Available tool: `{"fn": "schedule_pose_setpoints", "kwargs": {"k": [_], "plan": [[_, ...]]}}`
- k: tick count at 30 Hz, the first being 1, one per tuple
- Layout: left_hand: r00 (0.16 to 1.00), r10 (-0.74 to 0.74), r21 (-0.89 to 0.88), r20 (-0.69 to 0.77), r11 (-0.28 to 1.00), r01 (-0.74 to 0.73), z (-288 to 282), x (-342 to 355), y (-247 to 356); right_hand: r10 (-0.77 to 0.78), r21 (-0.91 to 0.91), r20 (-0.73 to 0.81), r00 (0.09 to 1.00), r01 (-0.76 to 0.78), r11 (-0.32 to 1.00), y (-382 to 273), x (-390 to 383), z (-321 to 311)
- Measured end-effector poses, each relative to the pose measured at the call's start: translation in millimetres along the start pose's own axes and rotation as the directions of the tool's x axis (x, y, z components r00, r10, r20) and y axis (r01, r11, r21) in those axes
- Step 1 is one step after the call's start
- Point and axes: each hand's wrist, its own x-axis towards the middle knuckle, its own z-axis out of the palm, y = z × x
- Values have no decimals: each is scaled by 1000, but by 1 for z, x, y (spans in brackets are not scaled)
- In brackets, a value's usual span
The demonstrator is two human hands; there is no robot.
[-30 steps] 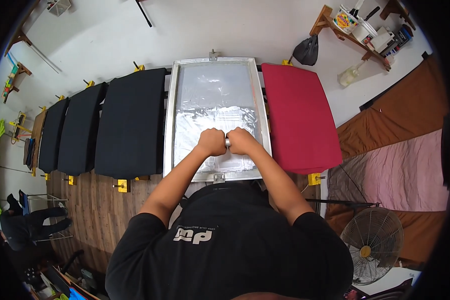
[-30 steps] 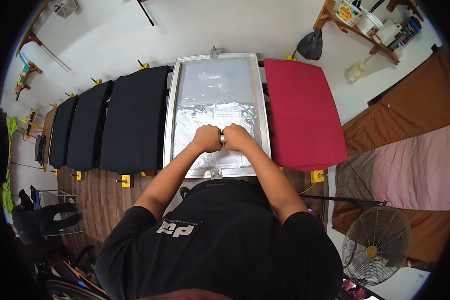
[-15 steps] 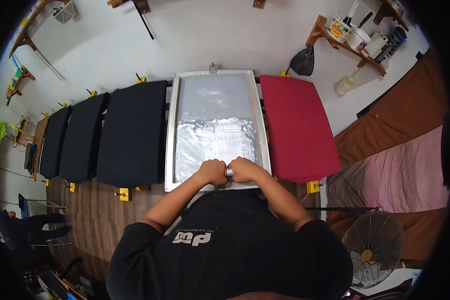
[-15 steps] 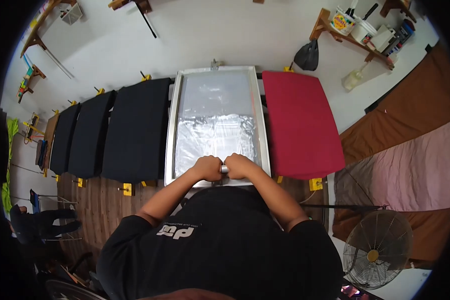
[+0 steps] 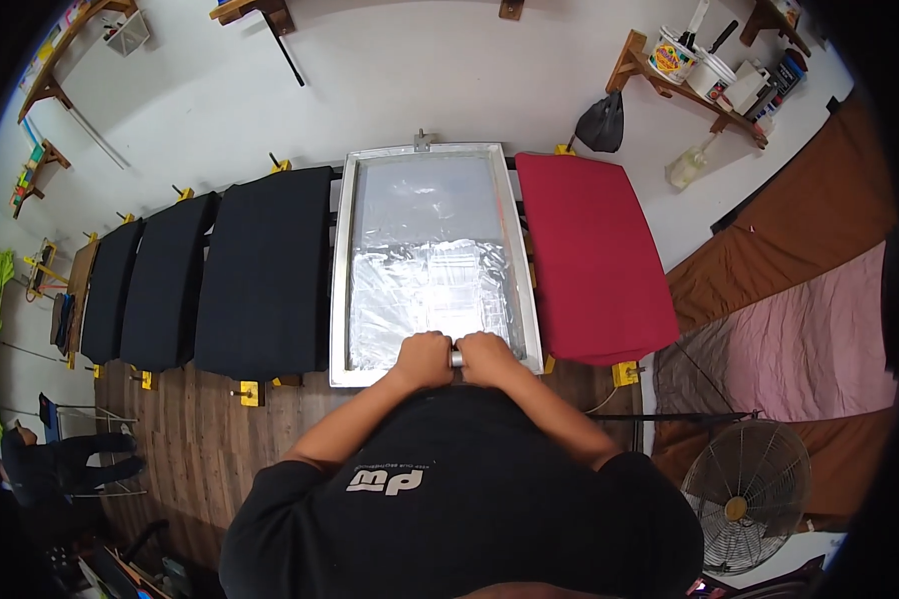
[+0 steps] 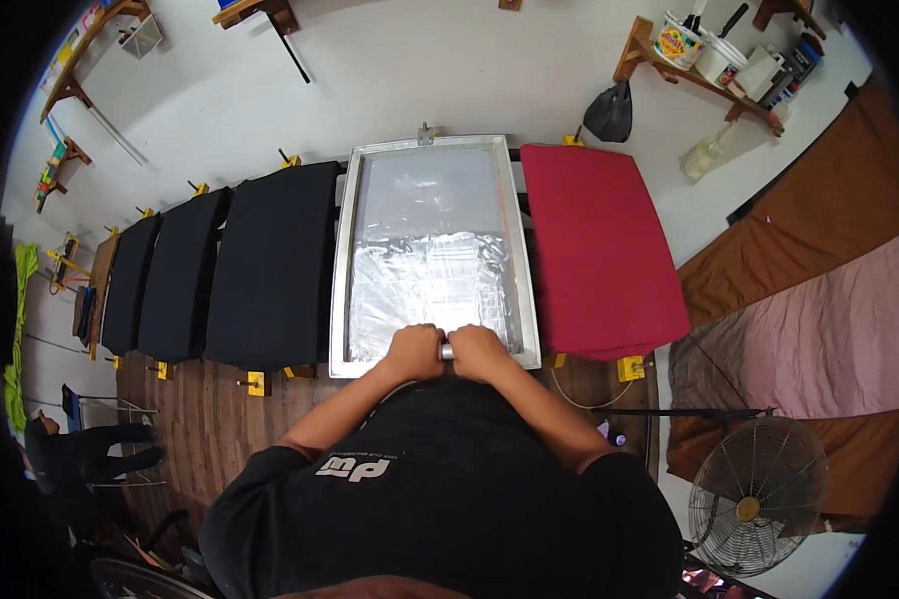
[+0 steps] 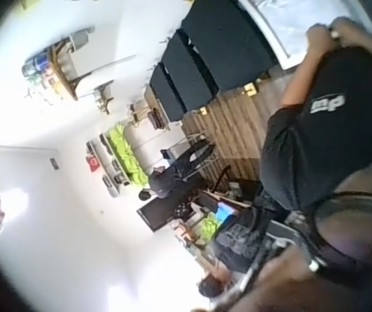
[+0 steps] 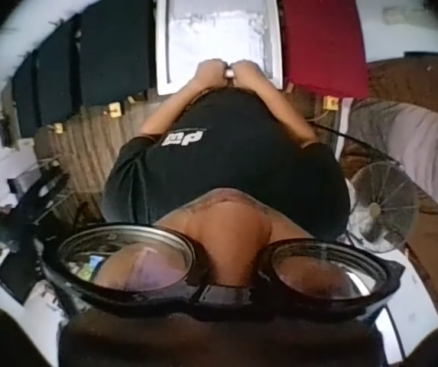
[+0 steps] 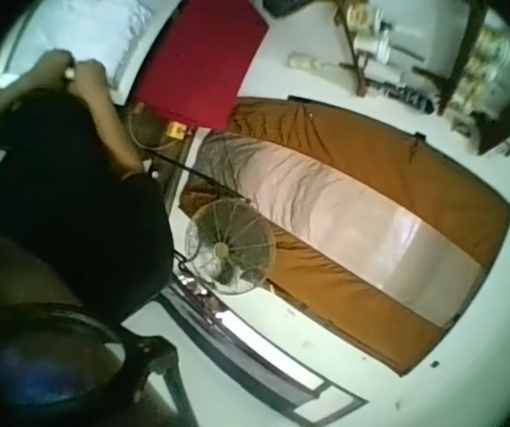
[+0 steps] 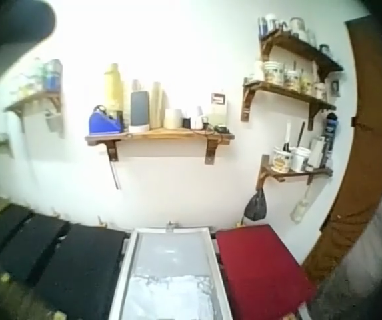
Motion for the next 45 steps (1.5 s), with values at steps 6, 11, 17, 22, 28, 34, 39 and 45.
{"fn": "schedule_pose_setpoints", "kwargs": {"k": [6, 11, 17, 22, 28, 34, 39, 45], "plan": [[987, -137, 35, 85, 990, 135, -31, 55, -19, -26, -34, 47, 999, 28, 999, 26, 59, -38], [972, -230, 62, 48, 972, 227, -37, 92, -28, 39, -8, -25, 999, -39, 999, 34, 96, -45], [982, -134, 49, 135, 991, 128, -26, 70, -25, 16, 5, 132, 991, -17, 1000, 32, 73, -30], [974, -66, 14, 218, 998, 65, -17, 24, -5, -25, -7, 118, 993, 26, 1000, 8, 27, -14], [967, -85, -21, 242, 995, 92, -25, 20, -3, -23, 25, 171, 985, 19, 1000, 2, 20, -27], [990, -117, -10, 80, 993, 118, -25, 58, -21, 35, 38, 33, 999, -36, 999, 26, 60, -39], [978, 58, 26, -200, 998, -54, 8, 35, -15, -15, -70, -243, 970, -2, 998, 13, 35, 7], [996, 62, 21, 61, 998, -63, -10, 15, -1, -24, -21, -31, 999, 23, 1000, 5, 8, -4]]}}
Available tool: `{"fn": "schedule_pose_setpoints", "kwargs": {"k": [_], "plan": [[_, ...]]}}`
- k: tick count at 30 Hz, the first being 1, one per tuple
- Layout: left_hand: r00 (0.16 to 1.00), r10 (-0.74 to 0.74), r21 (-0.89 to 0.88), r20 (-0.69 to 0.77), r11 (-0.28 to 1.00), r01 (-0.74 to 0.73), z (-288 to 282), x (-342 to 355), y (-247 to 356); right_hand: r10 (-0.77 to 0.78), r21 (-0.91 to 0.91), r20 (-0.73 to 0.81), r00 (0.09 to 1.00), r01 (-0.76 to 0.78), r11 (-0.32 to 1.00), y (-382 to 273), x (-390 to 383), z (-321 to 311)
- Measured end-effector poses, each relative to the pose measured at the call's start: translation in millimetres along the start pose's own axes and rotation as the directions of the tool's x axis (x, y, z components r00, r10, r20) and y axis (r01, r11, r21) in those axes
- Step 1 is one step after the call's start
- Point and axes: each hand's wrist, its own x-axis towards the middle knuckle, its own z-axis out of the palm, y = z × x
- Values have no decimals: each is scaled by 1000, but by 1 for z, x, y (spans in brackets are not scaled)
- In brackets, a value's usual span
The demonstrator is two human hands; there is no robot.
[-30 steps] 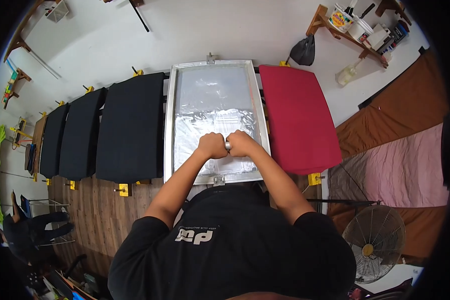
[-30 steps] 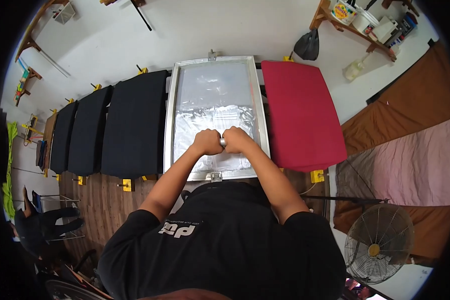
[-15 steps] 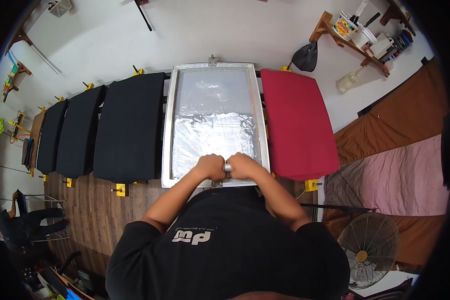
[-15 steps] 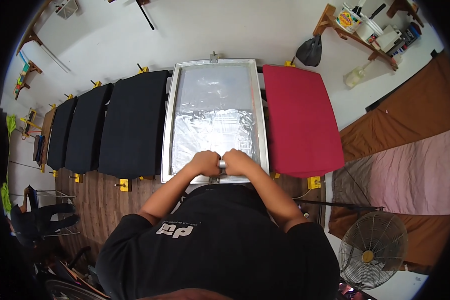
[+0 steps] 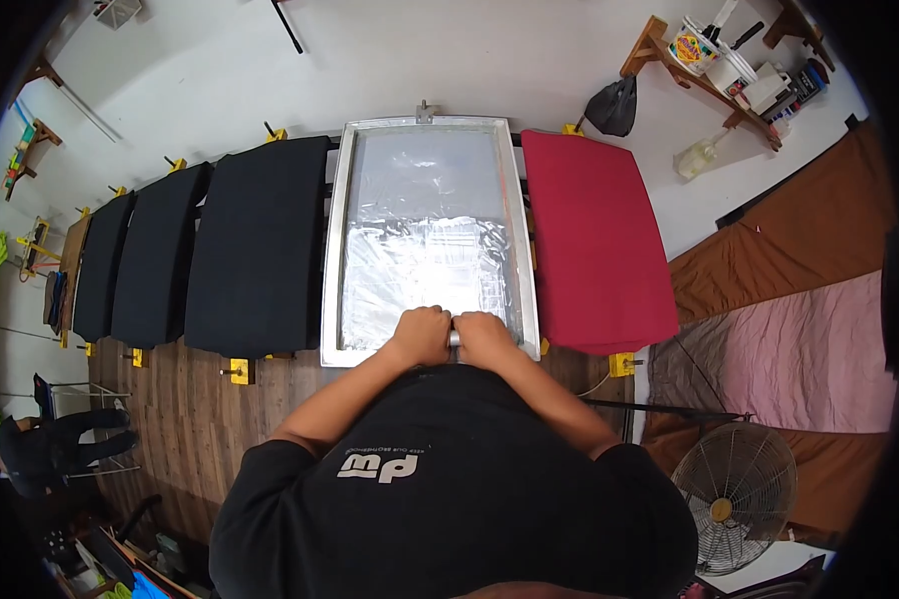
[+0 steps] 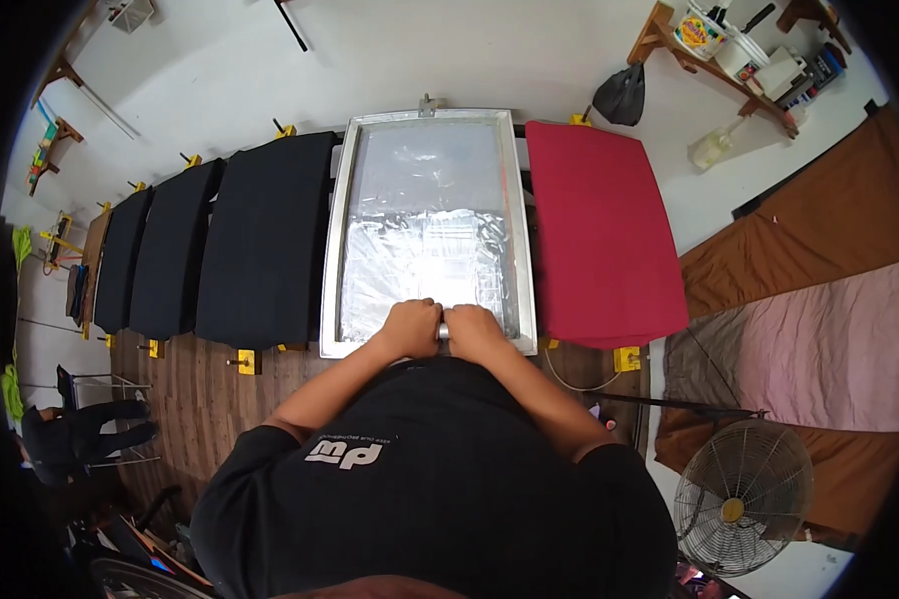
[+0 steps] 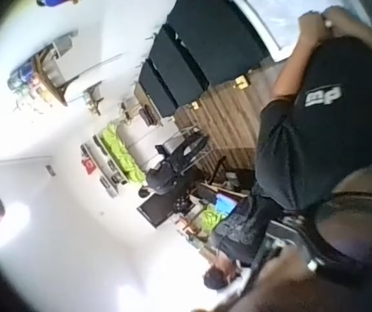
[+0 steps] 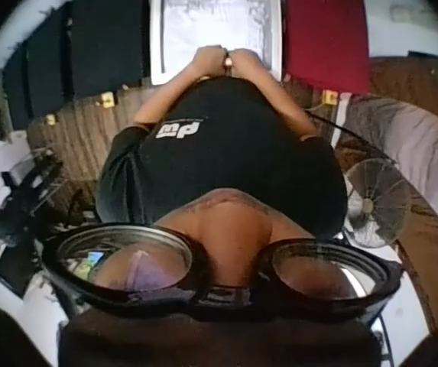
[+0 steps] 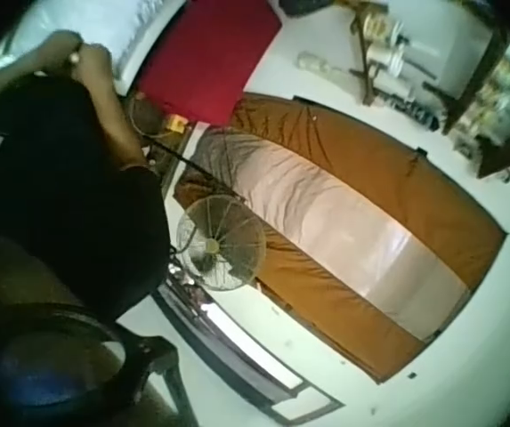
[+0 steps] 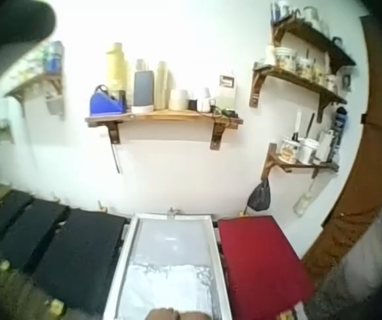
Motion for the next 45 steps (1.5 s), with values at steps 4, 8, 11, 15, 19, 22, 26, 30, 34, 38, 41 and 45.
{"fn": "schedule_pose_setpoints", "kwargs": {"k": [4, 8, 11, 15, 19, 22, 26, 30, 34, 38, 41, 45], "plan": [[971, -101, 6, 216, 995, 103, -27, 32, -14, -8, 16, 258, 966, 4, 1000, 18, 40, -33], [988, -151, 37, 9, 988, 151, -34, 66, -32, 33, -26, 11, 999, -33, 999, 29, 75, -43], [985, -171, 86, 33, 982, 168, -33, 79, -39, 47, -2, 74, 996, -47, 999, 35, 89, -46], [981, -151, 70, 117, 987, 144, -29, 73, -39, 44, 48, 129, 991, -51, 998, 35, 83, -41], [989, -81, 55, 125, 996, 75, -15, 44, -25, -4, 47, 149, 989, -3, 999, 23, 53, -25], [990, -48, 19, 136, 999, 46, -7, 18, -11, -41, 33, 160, 986, 36, 999, 10, 25, -16], [988, -54, -24, 142, 998, 58, -7, -2, 3, 14, 37, 177, 984, -20, 999, -6, 3, -14], [952, -114, -55, 283, 989, 135, -16, 10, -2, -74, 117, 256, 964, 45, 992, 7, 19, -29], [985, -155, 4, 79, 988, 155, -15, 32, -14, -9, 67, 117, 993, 2, 998, 22, 43, -32], [952, -17, 37, -304, 999, 30, 9, 28, -17, -3, 36, -119, 993, 7, 999, 19, 40, -12], [962, 13, 21, -273, 1000, -8, 22, 4, -6, 31, -35, -124, 992, -36, 999, -1, 10, 9], [996, -15, -18, -84, 1000, 13, 13, -16, 6, 45, 25, -8, 999, -45, 999, -11, -11, 3]]}}
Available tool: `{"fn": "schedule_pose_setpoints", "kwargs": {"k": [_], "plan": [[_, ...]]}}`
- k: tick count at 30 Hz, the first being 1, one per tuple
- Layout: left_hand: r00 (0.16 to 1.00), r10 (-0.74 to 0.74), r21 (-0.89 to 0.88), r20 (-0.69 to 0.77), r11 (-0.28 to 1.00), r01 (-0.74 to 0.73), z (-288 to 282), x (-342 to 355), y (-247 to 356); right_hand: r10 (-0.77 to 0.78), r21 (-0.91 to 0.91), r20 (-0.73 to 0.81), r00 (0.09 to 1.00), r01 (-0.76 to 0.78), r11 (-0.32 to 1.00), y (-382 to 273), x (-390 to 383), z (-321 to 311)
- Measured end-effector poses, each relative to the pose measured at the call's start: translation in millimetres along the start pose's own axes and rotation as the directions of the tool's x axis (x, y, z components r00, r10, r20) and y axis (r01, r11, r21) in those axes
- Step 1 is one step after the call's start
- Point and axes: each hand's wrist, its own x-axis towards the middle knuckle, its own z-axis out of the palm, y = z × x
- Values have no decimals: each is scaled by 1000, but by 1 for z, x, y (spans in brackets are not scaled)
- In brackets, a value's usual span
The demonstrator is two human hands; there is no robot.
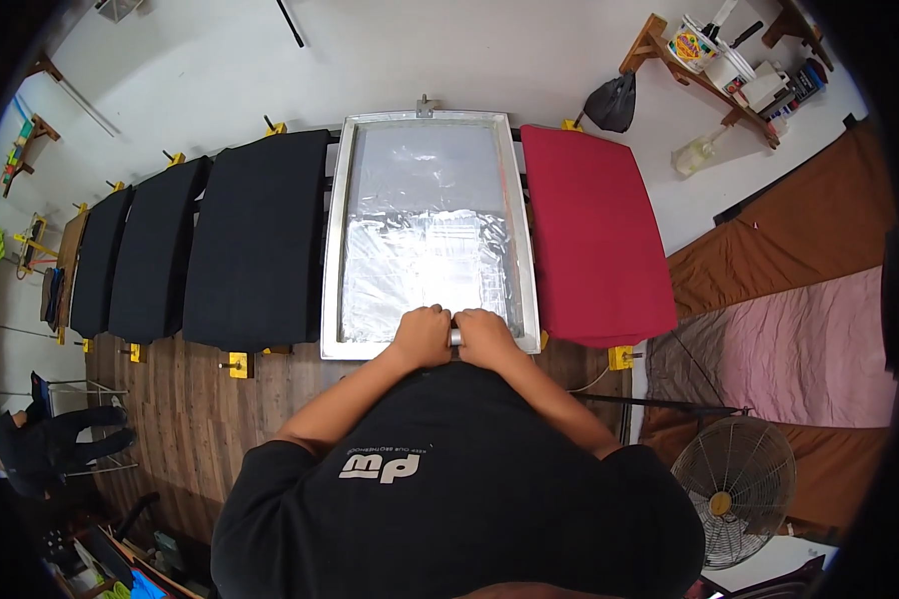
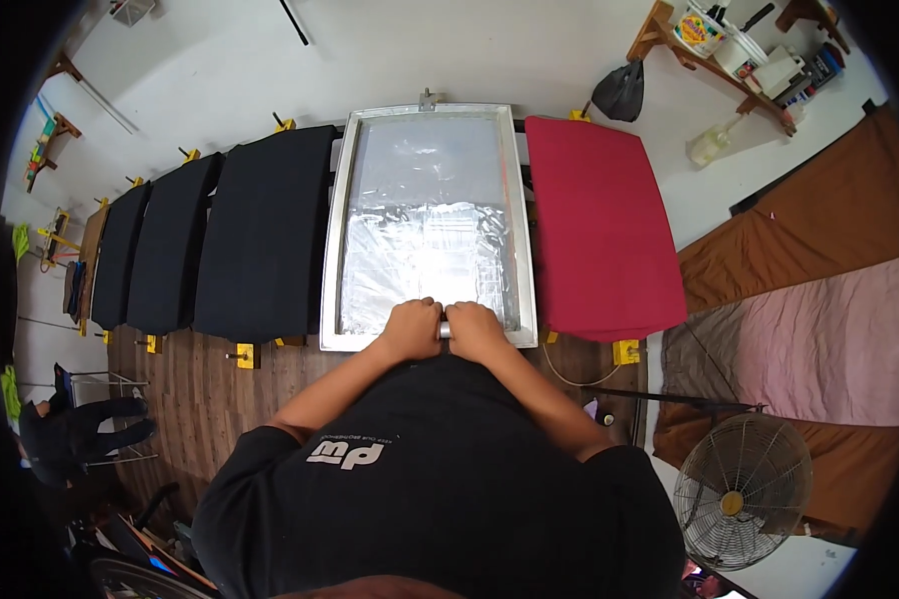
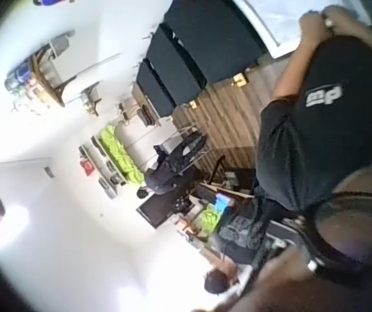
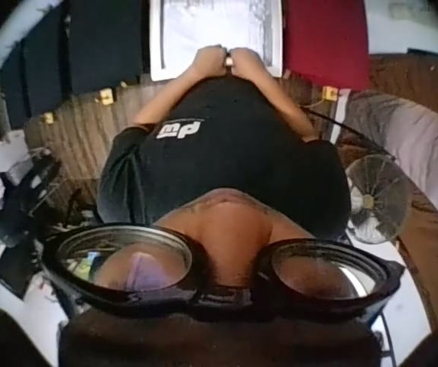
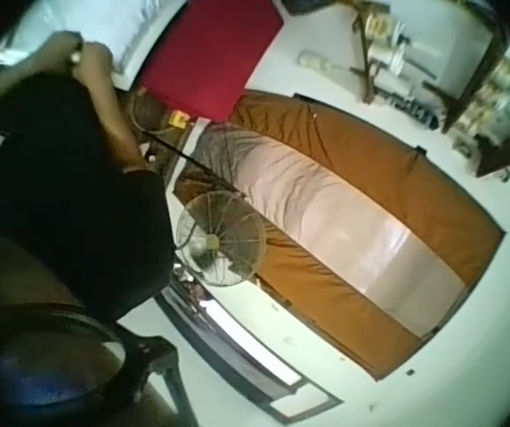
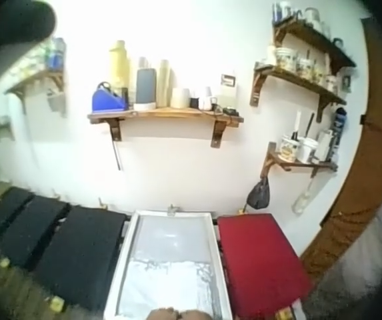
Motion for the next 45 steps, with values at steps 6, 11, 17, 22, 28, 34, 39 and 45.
{"fn": "schedule_pose_setpoints", "kwargs": {"k": [6, 11, 17, 22, 28, 34, 39, 45], "plan": [[969, -104, 40, 222, 994, 97, -33, 51, -29, -27, 21, 154, 988, 24, 999, 23, 57, -33], [982, -171, 59, 75, 984, 167, -34, 87, -39, 43, -2, 17, 999, -43, 999, 34, 93, -36], [979, -98, 63, 179, 994, 88, -27, 69, -36, 15, 17, 132, 991, -17, 1000, 32, 75, -27], [978, -42, -2, 206, 999, 43, -17, 27, -11, -65, 46, 161, 985, 58, 997, 12, 30, -23], [954, -60, -29, 294, 997, 72, -27, 16, -2, -35, 27, 218, 975, 30, 999, 3, 19, -22], [940, -150, -1, 305, 987, 158, -47, 61, -21, -84, 65, 194, 977, 73, 995, 30, 61, -50], [997, -32, 59, -75, 998, 36, -19, 58, -28, 52, 59, -41, 998, -49, 997, 25, 60, -26], [994, 53, 13, -97, 999, -52, -3, 13, -9, -40, -20, 6, 999, 40, 999, 7, 11, 0]]}}
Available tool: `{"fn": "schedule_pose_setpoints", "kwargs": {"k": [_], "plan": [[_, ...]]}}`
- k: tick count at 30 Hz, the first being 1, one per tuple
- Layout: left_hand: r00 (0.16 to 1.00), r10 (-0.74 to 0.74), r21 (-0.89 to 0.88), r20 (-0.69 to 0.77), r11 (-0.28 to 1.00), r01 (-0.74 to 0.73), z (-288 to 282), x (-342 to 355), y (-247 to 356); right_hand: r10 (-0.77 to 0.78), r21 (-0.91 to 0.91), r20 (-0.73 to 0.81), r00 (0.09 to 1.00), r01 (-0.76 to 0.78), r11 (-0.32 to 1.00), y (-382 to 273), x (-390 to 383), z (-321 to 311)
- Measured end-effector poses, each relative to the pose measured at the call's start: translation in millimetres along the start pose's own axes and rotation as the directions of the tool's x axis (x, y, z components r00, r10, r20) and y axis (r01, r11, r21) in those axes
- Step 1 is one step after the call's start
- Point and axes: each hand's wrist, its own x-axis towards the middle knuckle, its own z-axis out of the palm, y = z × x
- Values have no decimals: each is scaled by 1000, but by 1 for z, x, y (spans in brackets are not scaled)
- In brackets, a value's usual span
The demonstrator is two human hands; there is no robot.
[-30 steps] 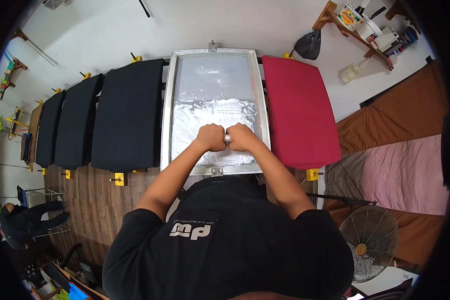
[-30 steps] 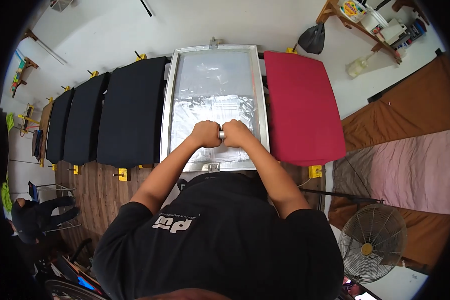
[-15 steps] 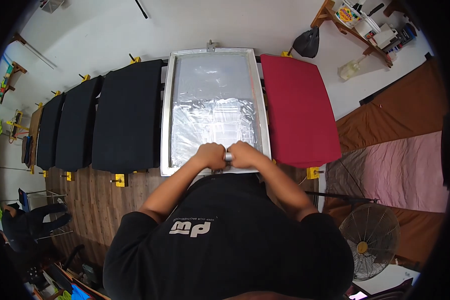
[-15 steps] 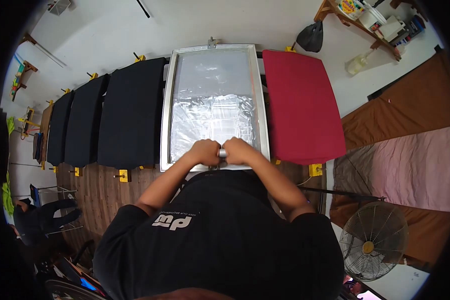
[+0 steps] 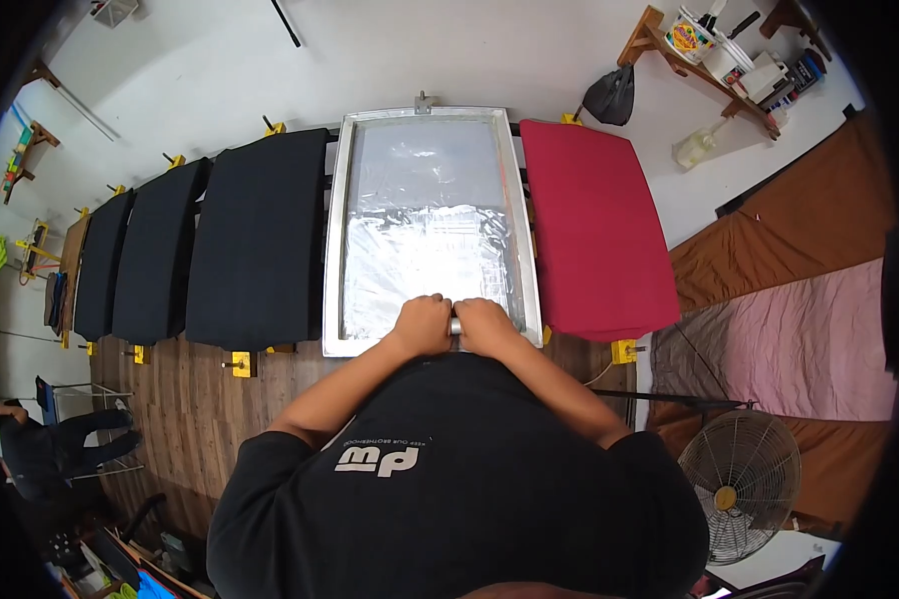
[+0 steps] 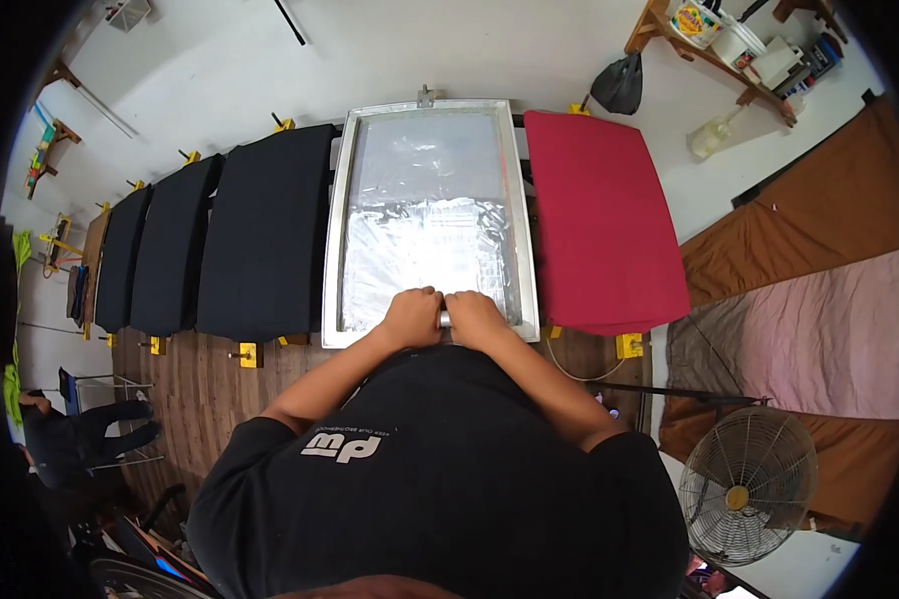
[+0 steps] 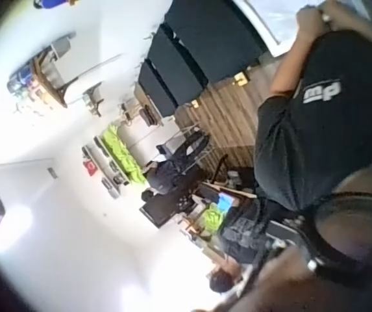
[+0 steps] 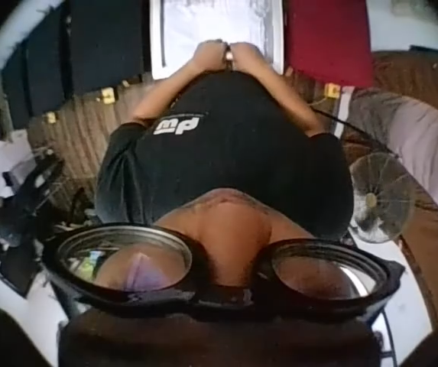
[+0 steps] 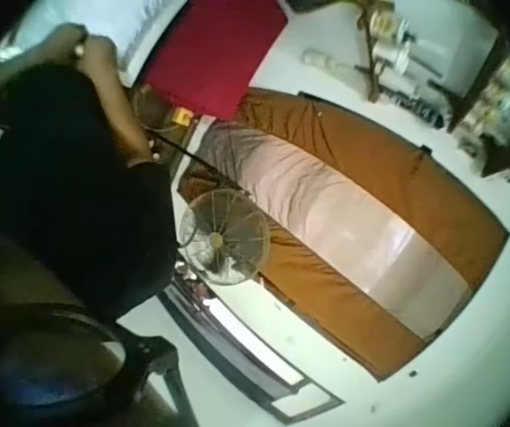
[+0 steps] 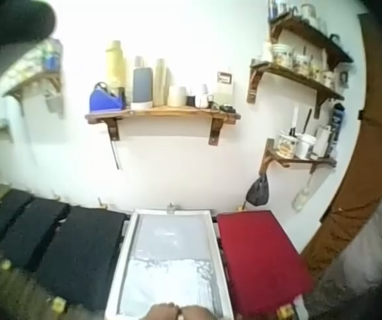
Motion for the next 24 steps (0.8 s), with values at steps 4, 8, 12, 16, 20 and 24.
{"fn": "schedule_pose_setpoints", "kwargs": {"k": [4, 8, 12, 16, 20, 24], "plan": [[944, -107, 8, 313, 994, 110, -17, 10, 1, -10, 36, 204, 979, 3, 999, 10, 12, -19], [925, -221, 65, 309, 975, 211, -27, 46, -15, -33, 41, 127, 991, 28, 999, 28, 50, -34], [968, -217, 76, 121, 975, 209, -22, 67, -27, 24, -22, 36, 999, -23, 1000, 33, 77, -36], [968, -169, 116, 186, 982, 149, -15, 64, -30, -3, -42, 77, 997, 6, 999, 31, 71, -34], [976, -81, 64, 204, 996, 70, -9, 31, -13, -3, -16, 165, 986, 6, 1000, 17, 40, -25], [969, -64, 15, 239, 998, 62, -6, 2, 6, 5, 30, 195, 981, -11, 999, 3, 10, -15]]}}
